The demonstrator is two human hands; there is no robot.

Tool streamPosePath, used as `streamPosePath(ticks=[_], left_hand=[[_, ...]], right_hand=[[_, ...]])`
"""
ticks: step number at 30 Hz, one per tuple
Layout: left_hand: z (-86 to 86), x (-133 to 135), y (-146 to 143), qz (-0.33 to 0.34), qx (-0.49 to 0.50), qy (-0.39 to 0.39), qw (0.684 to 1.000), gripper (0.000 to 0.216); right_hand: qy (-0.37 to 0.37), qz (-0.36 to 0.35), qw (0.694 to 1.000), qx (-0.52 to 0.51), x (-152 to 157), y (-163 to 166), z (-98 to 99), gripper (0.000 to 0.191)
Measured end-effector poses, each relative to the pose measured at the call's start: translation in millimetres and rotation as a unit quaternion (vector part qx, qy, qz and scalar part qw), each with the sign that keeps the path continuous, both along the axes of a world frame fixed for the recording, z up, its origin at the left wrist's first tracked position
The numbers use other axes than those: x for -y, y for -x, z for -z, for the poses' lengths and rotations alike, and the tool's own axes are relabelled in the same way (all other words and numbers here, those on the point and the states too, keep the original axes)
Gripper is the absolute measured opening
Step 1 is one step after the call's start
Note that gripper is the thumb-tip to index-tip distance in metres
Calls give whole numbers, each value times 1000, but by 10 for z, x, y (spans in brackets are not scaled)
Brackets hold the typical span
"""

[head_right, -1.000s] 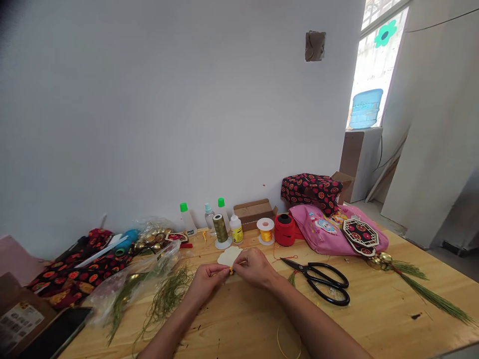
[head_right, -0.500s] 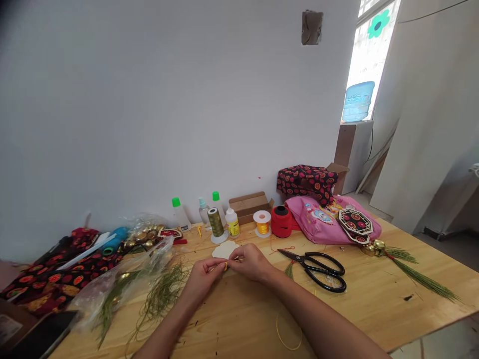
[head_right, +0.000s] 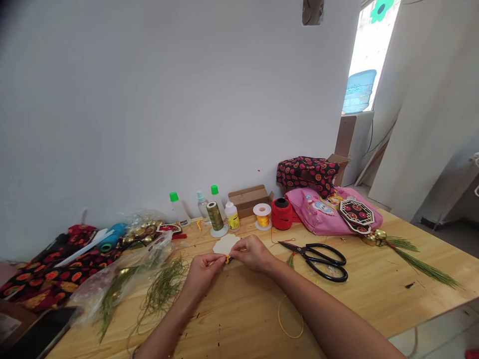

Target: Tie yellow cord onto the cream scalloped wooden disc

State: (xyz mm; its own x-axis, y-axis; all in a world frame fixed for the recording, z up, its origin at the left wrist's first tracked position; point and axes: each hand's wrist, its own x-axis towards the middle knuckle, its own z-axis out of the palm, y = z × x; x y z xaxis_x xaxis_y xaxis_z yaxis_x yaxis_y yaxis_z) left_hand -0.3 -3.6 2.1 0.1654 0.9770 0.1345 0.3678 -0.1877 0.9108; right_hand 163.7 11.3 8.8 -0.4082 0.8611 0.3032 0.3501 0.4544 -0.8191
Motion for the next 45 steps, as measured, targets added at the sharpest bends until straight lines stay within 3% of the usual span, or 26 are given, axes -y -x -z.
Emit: streamPosePath(ticks=[8,13,25,38,45], left_hand=[[-5,-6,-14,4,79,57,995,19],[-12,10,-34,22,105,102,989,28],[-66,7,-81,32,34,20,999,24],[-54,1,-88,6,67,48,997,24],[-19,-9,-43,37,127,88,987,26]], right_hand=[[-12,3,1000,-1,0,30,34,18],[-1,23,1000,-1,5,51,29,19],[-73,34,997,11,45,54,-19,16],[-113,55,991,47,82,69,-101,13],[-13,73,997,-17,24,29,-62,17]])
